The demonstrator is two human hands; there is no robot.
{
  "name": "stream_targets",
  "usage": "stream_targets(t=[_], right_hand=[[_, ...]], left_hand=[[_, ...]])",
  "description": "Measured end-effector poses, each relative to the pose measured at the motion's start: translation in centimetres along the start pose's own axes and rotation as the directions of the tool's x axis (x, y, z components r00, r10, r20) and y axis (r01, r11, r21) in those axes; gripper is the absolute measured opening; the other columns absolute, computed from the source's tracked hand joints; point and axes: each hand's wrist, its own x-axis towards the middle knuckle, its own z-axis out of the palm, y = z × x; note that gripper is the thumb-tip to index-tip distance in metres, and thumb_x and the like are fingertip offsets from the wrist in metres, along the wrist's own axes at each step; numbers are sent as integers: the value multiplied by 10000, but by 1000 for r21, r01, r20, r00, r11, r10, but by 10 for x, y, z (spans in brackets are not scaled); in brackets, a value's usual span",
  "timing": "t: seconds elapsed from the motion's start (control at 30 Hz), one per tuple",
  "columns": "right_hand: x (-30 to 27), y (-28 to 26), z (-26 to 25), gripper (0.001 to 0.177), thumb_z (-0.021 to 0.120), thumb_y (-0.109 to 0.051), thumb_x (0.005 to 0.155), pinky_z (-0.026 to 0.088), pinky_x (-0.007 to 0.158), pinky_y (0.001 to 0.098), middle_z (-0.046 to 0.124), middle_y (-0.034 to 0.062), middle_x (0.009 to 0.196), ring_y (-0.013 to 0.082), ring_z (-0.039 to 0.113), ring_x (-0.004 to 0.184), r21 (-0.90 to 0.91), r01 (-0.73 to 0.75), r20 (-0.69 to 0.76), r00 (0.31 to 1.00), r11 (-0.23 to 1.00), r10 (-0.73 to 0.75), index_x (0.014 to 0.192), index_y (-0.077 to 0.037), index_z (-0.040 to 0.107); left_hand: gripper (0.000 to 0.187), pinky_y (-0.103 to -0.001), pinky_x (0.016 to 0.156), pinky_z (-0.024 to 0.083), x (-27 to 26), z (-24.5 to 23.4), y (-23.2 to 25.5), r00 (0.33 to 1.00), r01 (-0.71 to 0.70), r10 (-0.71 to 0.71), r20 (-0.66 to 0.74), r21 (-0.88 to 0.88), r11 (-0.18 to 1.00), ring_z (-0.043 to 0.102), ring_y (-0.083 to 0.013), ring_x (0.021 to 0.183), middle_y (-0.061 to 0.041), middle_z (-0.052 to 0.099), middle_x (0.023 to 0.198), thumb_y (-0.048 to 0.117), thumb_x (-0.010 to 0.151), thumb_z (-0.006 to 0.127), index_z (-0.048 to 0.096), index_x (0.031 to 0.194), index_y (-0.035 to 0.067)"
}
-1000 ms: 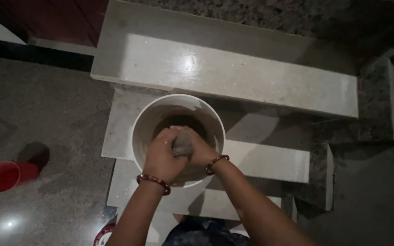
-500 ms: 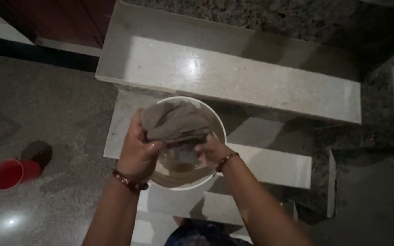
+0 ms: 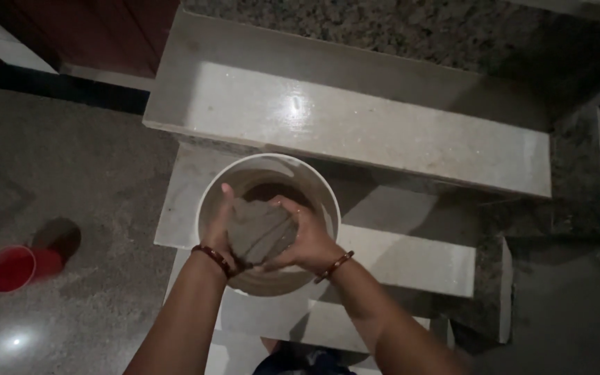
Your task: Cleaning marble stairs manually with a wet cloth and a bucket of water.
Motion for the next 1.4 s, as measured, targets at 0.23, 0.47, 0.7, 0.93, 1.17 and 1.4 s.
stream_targets(t=[0.23, 0.47, 0.7, 0.93, 1.17, 1.4], right_hand=[[-1, -1, 8, 932, 983, -124, 511, 534, 1030, 349, 660, 56, 1232, 182, 636, 1182, 194, -24, -28, 999, 981, 30, 1338, -52, 558], [-5, 23, 19, 757, 880, -146, 683, 563, 972, 389, 696, 103, 1202, 230, 677, 1111, 542, -58, -292, 922, 838, 252, 1359, -34, 559], [14, 14, 6, 526, 761, -348, 810, 552, 947, 439, 724, 106, 1154, 264, 694, 1054, 780, -72, -327, 800, 622, 502, 1251, -83, 654], [49, 4, -23, 288, 742, -333, 826, 558, 885, 441, 757, 45, 1102, 225, 701, 984, 704, -617, 236, 669, 350, 705, 1068, -191, 672], [101, 35, -37, 164, 743, -268, 916, 531, 797, 337, 729, 33, 1024, 176, 688, 912, 401, -792, 558, 609, 460, 563, 994, -132, 695], [125, -7, -12, 279, 793, -278, 854, 525, 861, 325, 752, 59, 1018, 169, 688, 934, -196, -796, 550, 395, 573, 736, 1036, -66, 785]], left_hand=[[738, -497, 771, 587, 54, -26, -17, 950, 99, -114, 289, 66, 993, 732, -333, 953, -120, 784, 1110, 692, 769, 487, 731, 1165, 119], [439, -446, 1013, 535, 27, 2, -57, 991, -65, 24, -132, -313, 948, 682, -296, 1103, -127, 708, 1250, 399, 1021, 535, 625, 1350, 123], [254, -357, 845, 561, 20, 14, -65, 583, -617, 773, -252, 481, 623, 708, -219, 943, -93, 746, 1036, 78, 830, 713, 697, 1079, 29], [275, -302, 806, 585, -47, 49, -44, 399, -793, 877, 267, 580, 184, 763, -197, 928, -68, 787, 979, -59, 672, 703, 729, 917, 63], [229, -320, 812, 610, -66, 69, -23, 206, -843, 781, 589, 512, -164, 791, -214, 883, -46, 787, 863, -51, 572, 700, 713, 732, 113], [167, -431, 864, 546, -47, 64, -37, 131, -696, 495, 859, 436, -571, 719, -276, 975, -69, 734, 912, 109, 588, 716, 725, 754, 128]])
